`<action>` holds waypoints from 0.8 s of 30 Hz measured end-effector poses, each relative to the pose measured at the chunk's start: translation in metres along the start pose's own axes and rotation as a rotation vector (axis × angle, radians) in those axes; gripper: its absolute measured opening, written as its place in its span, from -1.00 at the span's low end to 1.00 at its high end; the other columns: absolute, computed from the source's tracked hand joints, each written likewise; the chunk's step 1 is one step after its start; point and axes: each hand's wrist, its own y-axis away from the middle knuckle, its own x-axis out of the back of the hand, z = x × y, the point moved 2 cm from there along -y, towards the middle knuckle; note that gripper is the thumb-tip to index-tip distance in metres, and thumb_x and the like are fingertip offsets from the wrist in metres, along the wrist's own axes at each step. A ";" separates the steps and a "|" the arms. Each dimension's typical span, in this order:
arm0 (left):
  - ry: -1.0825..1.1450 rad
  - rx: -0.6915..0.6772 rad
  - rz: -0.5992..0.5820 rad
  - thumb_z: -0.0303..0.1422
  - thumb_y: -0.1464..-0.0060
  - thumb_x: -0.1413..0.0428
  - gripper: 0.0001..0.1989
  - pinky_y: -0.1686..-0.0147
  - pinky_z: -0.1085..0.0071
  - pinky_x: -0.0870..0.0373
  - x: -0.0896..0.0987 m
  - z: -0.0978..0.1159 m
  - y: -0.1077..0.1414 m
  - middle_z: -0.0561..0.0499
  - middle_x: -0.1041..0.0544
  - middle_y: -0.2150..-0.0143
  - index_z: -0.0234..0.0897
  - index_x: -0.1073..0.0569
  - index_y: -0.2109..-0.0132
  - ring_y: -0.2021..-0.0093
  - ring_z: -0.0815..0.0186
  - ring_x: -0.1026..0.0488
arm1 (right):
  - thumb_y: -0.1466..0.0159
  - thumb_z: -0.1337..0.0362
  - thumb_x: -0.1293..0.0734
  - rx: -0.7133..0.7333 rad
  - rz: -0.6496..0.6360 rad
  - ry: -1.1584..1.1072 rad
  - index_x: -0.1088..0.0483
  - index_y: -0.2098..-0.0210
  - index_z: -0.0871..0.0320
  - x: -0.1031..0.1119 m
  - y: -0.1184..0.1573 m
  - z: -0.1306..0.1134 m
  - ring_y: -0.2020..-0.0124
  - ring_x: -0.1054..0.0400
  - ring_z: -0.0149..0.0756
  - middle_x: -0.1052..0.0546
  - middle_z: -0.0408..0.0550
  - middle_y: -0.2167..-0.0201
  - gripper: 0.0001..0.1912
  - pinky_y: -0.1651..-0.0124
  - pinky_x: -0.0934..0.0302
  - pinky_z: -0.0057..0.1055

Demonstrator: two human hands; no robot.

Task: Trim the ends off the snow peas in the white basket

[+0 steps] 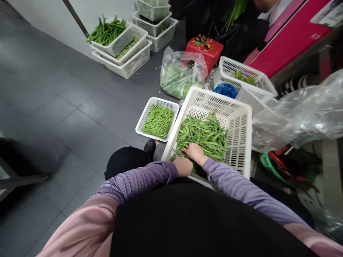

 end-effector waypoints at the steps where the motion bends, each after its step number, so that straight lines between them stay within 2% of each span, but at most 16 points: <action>1: -0.002 -0.005 0.001 -0.44 -0.02 0.09 -0.74 0.37 0.32 -0.38 0.001 0.001 0.001 -0.22 -0.49 0.38 -0.44 -0.48 0.36 0.36 0.18 -0.45 | 0.07 0.07 -0.36 -0.017 0.001 0.028 -0.37 0.52 0.25 -0.006 -0.003 -0.003 0.34 -0.33 -0.15 -0.46 0.15 0.44 -0.67 0.31 -0.11 -0.32; 3: -0.004 0.010 0.014 -0.42 -0.02 0.09 -0.73 0.39 0.31 -0.37 0.004 -0.001 0.004 -0.23 -0.49 0.38 -0.44 -0.48 0.37 0.37 0.16 -0.45 | 0.03 0.11 -0.34 -0.035 0.000 0.066 -0.38 0.50 0.25 -0.010 -0.009 -0.006 0.35 -0.34 -0.16 -0.47 0.17 0.43 -0.71 0.33 -0.11 -0.35; 6: 0.013 0.111 0.074 -0.40 -0.01 0.08 -0.75 0.39 0.29 -0.36 0.012 -0.010 0.005 -0.23 -0.48 0.41 -0.44 -0.46 0.37 0.37 0.14 -0.45 | -0.03 0.14 -0.29 0.014 0.002 0.063 -0.37 0.46 0.19 -0.001 -0.005 -0.003 0.41 -0.34 -0.28 -0.48 0.02 0.46 -0.78 0.37 -0.10 -0.44; 10: 0.147 0.298 0.292 -0.35 -0.09 0.18 -0.69 0.33 0.31 -0.33 0.031 -0.027 0.003 -0.20 -0.47 0.37 -0.44 -0.39 0.23 0.33 0.19 -0.44 | -0.10 0.16 -0.24 0.316 0.181 0.004 -0.34 0.43 0.13 0.028 0.026 0.008 0.43 -0.30 -0.37 -0.46 -0.13 0.46 -0.83 0.35 -0.09 -0.49; 12: 0.307 0.297 0.323 -0.34 -0.11 0.20 -0.69 0.33 0.37 -0.32 0.038 -0.031 0.001 -0.14 -0.47 0.38 -0.40 -0.38 0.27 0.35 0.26 -0.43 | -0.10 0.19 -0.24 0.440 0.248 0.039 -0.33 0.43 0.13 0.041 0.044 0.014 0.43 -0.30 -0.36 -0.45 -0.13 0.46 -0.86 0.35 -0.08 -0.50; 15: 0.611 0.189 0.251 -0.38 -0.05 0.16 -0.75 0.47 0.49 -0.27 0.042 -0.027 -0.002 0.01 -0.42 0.52 -0.36 -0.37 0.42 0.53 0.40 -0.35 | -0.11 0.23 -0.25 0.545 0.272 0.157 -0.32 0.43 0.14 0.055 0.063 0.019 0.45 -0.28 -0.34 -0.43 -0.11 0.48 -0.89 0.39 -0.05 -0.49; 18: 0.906 0.141 0.191 -0.40 0.03 0.12 -0.82 0.65 0.56 -0.14 0.043 -0.018 -0.001 0.11 -0.30 0.65 -0.35 -0.31 0.50 0.68 0.50 -0.19 | -0.13 0.25 -0.23 0.614 0.281 0.210 -0.32 0.44 0.14 0.064 0.074 0.021 0.46 -0.27 -0.34 -0.42 -0.10 0.50 -0.91 0.41 -0.03 -0.48; 22: 1.230 0.102 0.134 -0.40 0.06 0.10 -0.88 0.75 0.60 0.04 0.041 -0.009 0.001 0.18 -0.15 0.69 -0.32 -0.26 0.48 0.75 0.56 -0.01 | -0.15 0.23 -0.23 0.623 0.276 -0.011 -0.28 0.48 0.14 0.072 0.088 0.021 0.50 -0.23 -0.38 -0.37 -0.13 0.54 -0.87 0.42 -0.05 -0.49; 24: 1.249 0.099 0.084 -0.39 0.05 0.12 -0.87 0.75 0.60 0.07 0.039 -0.009 0.002 0.20 -0.09 0.71 -0.32 -0.27 0.46 0.76 0.56 0.04 | -0.14 0.21 -0.24 0.620 0.251 -0.133 -0.26 0.49 0.14 0.074 0.095 0.021 0.51 -0.21 -0.40 -0.35 -0.15 0.55 -0.85 0.41 -0.07 -0.50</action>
